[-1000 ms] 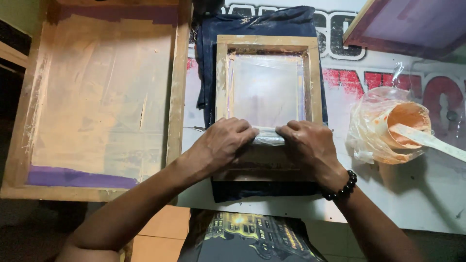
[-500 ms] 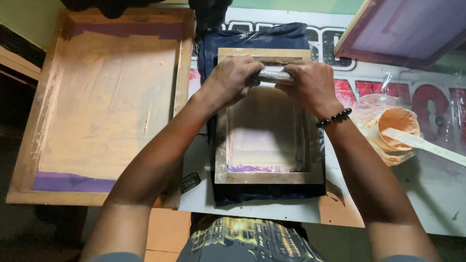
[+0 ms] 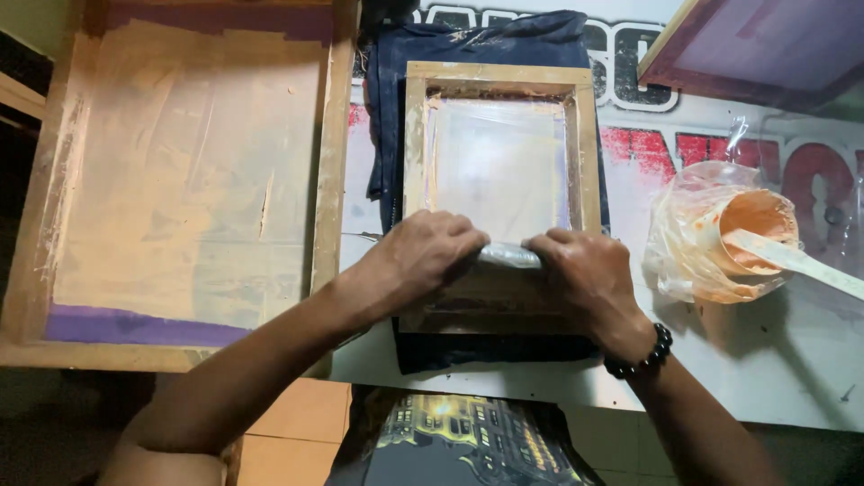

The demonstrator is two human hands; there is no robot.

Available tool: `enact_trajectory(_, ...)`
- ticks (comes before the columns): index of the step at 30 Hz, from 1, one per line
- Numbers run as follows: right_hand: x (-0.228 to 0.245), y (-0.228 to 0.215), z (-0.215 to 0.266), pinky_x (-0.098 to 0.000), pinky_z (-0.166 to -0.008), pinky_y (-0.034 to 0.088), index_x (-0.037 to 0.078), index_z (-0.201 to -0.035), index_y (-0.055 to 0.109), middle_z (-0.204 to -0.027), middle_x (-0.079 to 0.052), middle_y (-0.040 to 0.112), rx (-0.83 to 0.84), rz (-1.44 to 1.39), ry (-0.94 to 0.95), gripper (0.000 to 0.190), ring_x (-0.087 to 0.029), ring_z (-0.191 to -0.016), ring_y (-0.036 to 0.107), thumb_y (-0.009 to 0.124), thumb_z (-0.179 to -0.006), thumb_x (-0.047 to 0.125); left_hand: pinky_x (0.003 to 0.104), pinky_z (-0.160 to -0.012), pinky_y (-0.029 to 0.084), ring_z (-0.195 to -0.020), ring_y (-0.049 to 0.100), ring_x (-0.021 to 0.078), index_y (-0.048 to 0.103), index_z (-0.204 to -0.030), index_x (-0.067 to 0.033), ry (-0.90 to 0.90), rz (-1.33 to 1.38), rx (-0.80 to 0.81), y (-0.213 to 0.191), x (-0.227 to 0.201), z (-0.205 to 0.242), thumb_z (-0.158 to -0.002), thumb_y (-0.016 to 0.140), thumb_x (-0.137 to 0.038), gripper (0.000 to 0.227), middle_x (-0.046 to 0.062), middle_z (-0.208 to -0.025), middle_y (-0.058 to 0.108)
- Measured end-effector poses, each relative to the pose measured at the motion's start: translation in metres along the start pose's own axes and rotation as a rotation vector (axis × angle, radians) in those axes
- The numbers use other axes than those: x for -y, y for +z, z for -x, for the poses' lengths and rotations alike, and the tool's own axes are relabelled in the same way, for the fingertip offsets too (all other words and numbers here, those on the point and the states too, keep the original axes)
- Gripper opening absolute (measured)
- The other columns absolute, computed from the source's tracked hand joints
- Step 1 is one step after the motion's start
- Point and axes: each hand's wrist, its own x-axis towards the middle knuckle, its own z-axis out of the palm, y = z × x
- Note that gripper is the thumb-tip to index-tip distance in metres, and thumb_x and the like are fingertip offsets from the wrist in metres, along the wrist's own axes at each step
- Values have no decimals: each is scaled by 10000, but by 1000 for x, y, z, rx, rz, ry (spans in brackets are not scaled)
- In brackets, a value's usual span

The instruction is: Screen printing a design onto a t-shirt using a squeegee and screen frame

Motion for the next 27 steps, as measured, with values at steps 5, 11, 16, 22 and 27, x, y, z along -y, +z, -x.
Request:
enact_trajectory(5,13,-50,2,-462,-822,620,192,-987,778,-793,-61,777,124,-193,19,160,-329,-819,760,756,-879,307,421,-765,595,-861,723,302,631,-1099,-113,44,34,-26,-27,-13,-2,-862,723,-110,254,81,-906,692)
enact_trajectory(11,-27,-25,-88,-521,-653,568,174,-931,749,-737,-112,702,-259,-151,-24,259,-391,-768,721,812,-804,391,428,-819,552,-973,690,285,622,-1080,-184,-4,-119,-291,-22,82,-66,-779,750,-139,330,25,-989,674)
enact_trajectory(16,-21,-37,-147,-478,-641,596,229,-979,781,-762,-11,713,-379,-33,-76,232,-313,-744,744,796,-770,328,431,-832,557,-1029,691,295,642,-1161,-171,-14,-95,-374,-31,139,-88,-867,742,-179,310,51,-1044,682)
enact_trajectory(22,-30,4,-144,-450,-609,598,260,-814,712,-711,19,680,-343,-101,-85,151,-298,-726,729,641,-869,382,501,-825,560,-993,687,387,648,-1187,-93,-20,17,-311,-11,137,-63,-895,742,-137,310,132,-1004,676)
enact_trajectory(27,-11,-2,-96,-473,-668,618,268,-945,731,-734,24,701,-94,-43,-76,200,-275,-738,735,721,-788,392,477,-791,562,-964,701,363,638,-1198,-86,13,25,-242,9,99,-32,-907,704,-179,312,125,-1017,684)
